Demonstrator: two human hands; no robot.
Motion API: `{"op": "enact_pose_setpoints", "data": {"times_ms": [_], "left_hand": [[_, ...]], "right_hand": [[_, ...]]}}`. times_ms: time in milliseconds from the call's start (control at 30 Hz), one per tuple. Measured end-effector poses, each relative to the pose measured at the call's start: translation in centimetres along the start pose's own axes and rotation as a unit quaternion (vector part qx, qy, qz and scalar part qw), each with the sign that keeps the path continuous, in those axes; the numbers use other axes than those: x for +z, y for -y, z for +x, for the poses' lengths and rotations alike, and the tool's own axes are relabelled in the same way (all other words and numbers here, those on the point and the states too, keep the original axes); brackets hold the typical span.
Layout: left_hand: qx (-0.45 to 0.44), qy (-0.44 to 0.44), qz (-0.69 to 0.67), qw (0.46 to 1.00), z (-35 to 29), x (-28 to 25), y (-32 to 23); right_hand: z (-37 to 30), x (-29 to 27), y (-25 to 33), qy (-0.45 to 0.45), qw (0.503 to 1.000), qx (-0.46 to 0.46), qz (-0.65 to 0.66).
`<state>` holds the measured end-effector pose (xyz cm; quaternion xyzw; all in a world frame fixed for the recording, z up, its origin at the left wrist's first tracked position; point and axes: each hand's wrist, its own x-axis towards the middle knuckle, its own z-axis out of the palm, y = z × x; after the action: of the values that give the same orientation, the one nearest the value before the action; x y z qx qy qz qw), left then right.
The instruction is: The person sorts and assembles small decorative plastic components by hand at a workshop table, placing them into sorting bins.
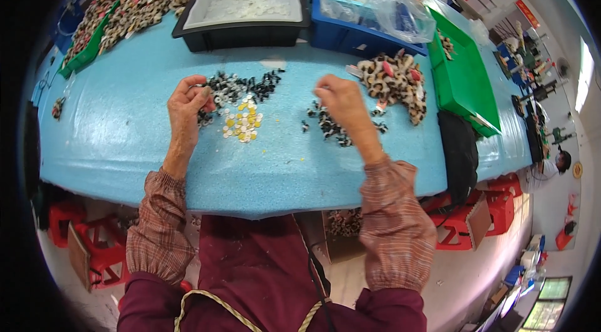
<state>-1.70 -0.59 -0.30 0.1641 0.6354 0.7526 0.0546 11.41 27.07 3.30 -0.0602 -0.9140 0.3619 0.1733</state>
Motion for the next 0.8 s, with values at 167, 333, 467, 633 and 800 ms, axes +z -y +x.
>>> {"op": "enact_pose_setpoints", "data": {"times_ms": [167,333,467,633,800], "left_hand": [[-0.011,0.012,0.000,1.000,0.1,0.4,0.0],[-0.010,0.024,0.007,1.000,0.1,0.5,-0.2],[0.029,0.033,0.048,0.998,0.0,0.9,-0.3],[0.081,0.048,0.145,0.985,-0.3,0.6,0.2],[0.109,0.088,0.199,0.970,-0.6,1.1,-0.9]], "right_hand": [[-1.4,-3.1,-2.9,0.026,0.984,-0.021,-0.174],[-2.0,-3.8,-3.1,0.045,0.936,0.017,-0.349],[-0.7,-1.9,-2.1,-0.034,0.957,-0.103,-0.270],[2.0,5.4,2.6,0.025,0.993,-0.099,-0.062],[2.8,8.5,2.6,0.050,0.984,-0.103,-0.138]]}}
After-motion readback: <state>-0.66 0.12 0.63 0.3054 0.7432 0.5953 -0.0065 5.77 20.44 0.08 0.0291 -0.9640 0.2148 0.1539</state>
